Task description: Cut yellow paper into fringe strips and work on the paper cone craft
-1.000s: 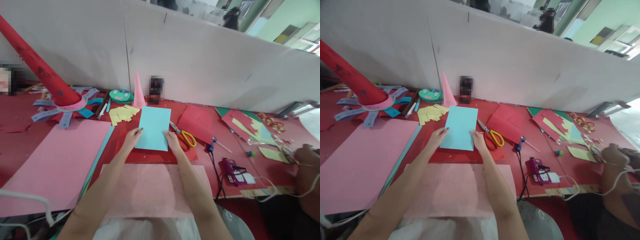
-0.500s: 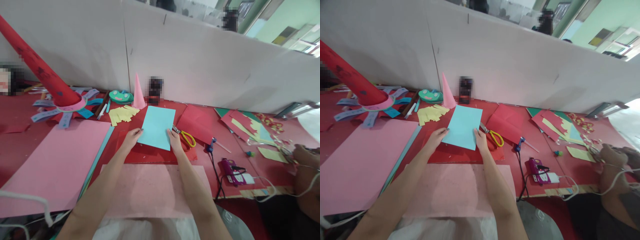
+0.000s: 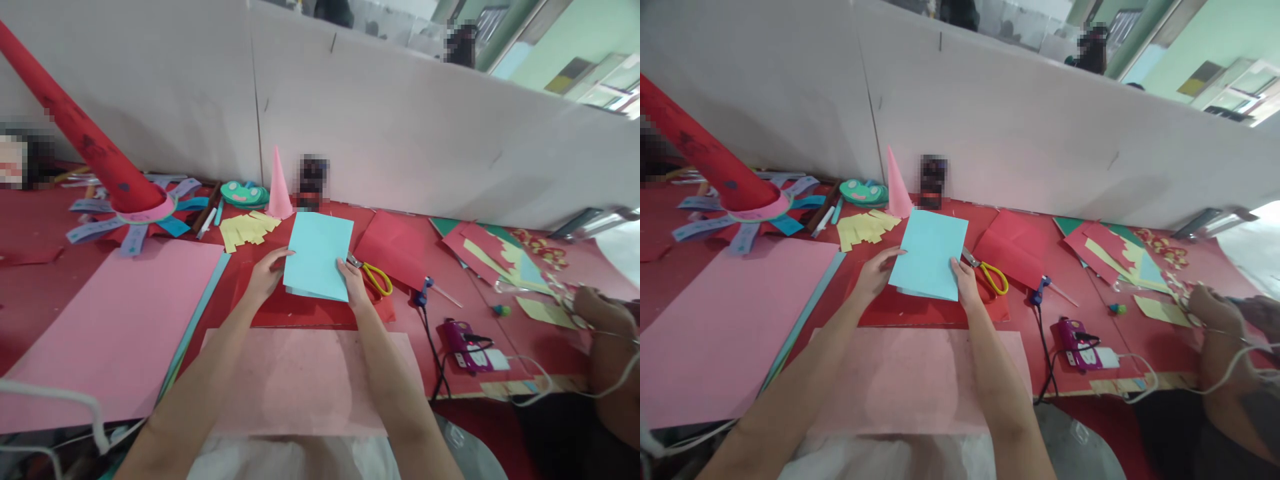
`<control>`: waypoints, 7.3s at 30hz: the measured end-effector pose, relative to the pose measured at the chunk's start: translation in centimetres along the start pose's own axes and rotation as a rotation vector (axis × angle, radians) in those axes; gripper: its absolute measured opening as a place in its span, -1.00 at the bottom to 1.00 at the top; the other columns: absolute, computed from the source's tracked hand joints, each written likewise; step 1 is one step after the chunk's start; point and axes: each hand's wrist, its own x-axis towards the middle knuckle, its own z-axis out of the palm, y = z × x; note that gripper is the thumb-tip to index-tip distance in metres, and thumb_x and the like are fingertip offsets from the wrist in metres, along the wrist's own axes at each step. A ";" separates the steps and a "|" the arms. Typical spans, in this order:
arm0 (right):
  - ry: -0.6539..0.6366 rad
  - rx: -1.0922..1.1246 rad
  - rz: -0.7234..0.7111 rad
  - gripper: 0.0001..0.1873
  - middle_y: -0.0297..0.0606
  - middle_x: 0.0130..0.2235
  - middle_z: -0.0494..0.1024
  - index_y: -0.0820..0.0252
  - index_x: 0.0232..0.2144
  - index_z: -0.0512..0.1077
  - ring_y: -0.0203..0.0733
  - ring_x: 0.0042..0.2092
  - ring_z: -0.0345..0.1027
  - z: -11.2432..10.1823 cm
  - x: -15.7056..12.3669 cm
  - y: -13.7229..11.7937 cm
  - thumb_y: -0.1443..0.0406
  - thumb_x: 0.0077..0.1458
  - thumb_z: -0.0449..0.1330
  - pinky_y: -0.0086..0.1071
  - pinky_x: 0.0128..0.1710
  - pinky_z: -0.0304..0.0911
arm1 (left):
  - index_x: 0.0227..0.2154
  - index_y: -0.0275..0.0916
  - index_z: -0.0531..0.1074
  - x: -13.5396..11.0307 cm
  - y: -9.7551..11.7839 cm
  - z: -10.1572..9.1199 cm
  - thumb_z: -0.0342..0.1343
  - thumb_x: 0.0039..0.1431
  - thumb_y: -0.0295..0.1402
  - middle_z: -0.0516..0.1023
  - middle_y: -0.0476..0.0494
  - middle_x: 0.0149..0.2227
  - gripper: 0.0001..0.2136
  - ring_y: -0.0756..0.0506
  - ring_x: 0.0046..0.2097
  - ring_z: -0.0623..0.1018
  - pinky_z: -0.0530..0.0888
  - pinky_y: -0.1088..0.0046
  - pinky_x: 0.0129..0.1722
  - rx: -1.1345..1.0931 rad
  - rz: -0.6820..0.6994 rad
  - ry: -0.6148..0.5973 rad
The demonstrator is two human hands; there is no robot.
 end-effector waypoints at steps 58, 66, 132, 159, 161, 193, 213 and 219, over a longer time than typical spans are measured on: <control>-0.506 -0.173 -0.160 -0.68 -0.25 -0.46 0.55 0.21 -0.37 0.54 -0.28 -0.45 0.38 0.8 -1.2 1.1 0.07 0.01 0.20 -0.43 -0.49 0.31 | -0.43 -0.22 0.35 0.0 0.5 -0.9 0.13 -0.06 -0.19 0.41 0.00 -0.48 -0.79 -0.01 -0.40 0.43 0.34 0.51 -0.38 0.150 -0.069 0.464; -0.231 -0.211 -0.117 -0.58 -0.24 -0.56 0.51 0.25 -0.63 0.46 -0.31 -0.53 0.31 0.8 -0.2 1.3 0.00 -0.07 0.24 -0.46 -0.55 0.25 | -0.47 -0.22 0.32 -0.3 1.4 -0.2 0.13 -0.06 -0.19 0.36 0.03 -0.54 -0.79 0.00 -0.45 0.39 0.33 0.50 -0.41 0.132 -0.080 0.438; -0.074 -0.100 -0.178 -0.61 -0.33 -0.48 0.53 0.17 -0.38 0.40 -0.18 -0.51 0.45 2.3 -0.6 1.2 0.03 -0.18 0.30 -0.37 -0.58 0.34 | -0.41 -0.25 0.40 -1.4 0.4 3.2 0.30 -0.22 -0.36 0.59 -0.15 -0.43 -0.74 -0.20 -0.39 0.59 0.55 0.20 -0.35 -0.137 -0.339 -0.001; -0.075 -0.124 -0.118 -0.63 -0.31 -0.45 0.57 0.18 -0.45 0.41 -0.10 -0.39 0.52 1.9 -0.3 1.3 0.05 -0.24 0.34 -0.36 -0.48 0.41 | -0.36 -0.30 0.36 -1.2 0.0 3.0 0.21 -0.09 -0.45 0.60 -0.12 -0.46 -0.81 -0.15 -0.39 0.61 0.56 0.32 -0.28 -0.133 -0.395 -0.029; -0.078 -0.113 -0.128 -0.61 -0.29 -0.41 0.57 0.18 -0.42 0.42 -0.10 -0.40 0.52 1.7 -0.2 1.3 0.03 -0.22 0.32 -0.35 -0.50 0.41 | -0.35 -0.31 0.36 -1.1 0.0 3.0 0.21 -0.09 -0.46 0.60 -0.12 -0.46 -0.80 -0.15 -0.39 0.61 0.56 0.31 -0.28 -0.138 -0.405 -0.031; -0.045 -0.843 -0.461 -0.57 -0.27 -0.60 0.46 0.21 -0.14 0.46 -0.15 -0.56 0.34 1.5 -1.0 1.7 0.12 0.19 -0.09 -0.33 -0.45 0.27 | -0.43 -0.32 0.49 -1.4 -0.5 3.0 0.25 -0.17 -0.36 0.62 -0.19 -0.42 -0.81 -0.17 -0.32 0.61 0.53 0.34 -0.25 -0.041 -0.387 -0.013; -0.143 -0.327 -0.263 -0.64 -0.26 -0.45 0.56 0.16 -0.46 0.40 -0.20 -0.46 0.42 1.5 -0.1 1.6 -0.01 -0.06 0.19 -0.38 -0.53 0.34 | -0.51 -0.37 0.47 -1.3 0.6 3.3 0.29 -0.22 -0.45 0.59 -0.15 -0.54 -0.85 -0.13 -0.45 0.59 0.57 0.28 -0.28 -0.189 -0.475 0.032; -0.158 -0.256 -0.211 -0.61 -0.26 -0.46 0.58 0.18 -0.48 0.38 -0.22 -0.48 0.43 1.4 -0.3 1.3 -0.03 -0.12 0.23 -0.38 -0.52 0.35 | -0.53 -0.31 0.50 -1.4 0.7 3.1 0.28 -0.18 -0.44 0.60 -0.15 -0.53 -0.91 -0.15 -0.40 0.60 0.55 0.29 -0.25 -0.093 -0.452 -0.027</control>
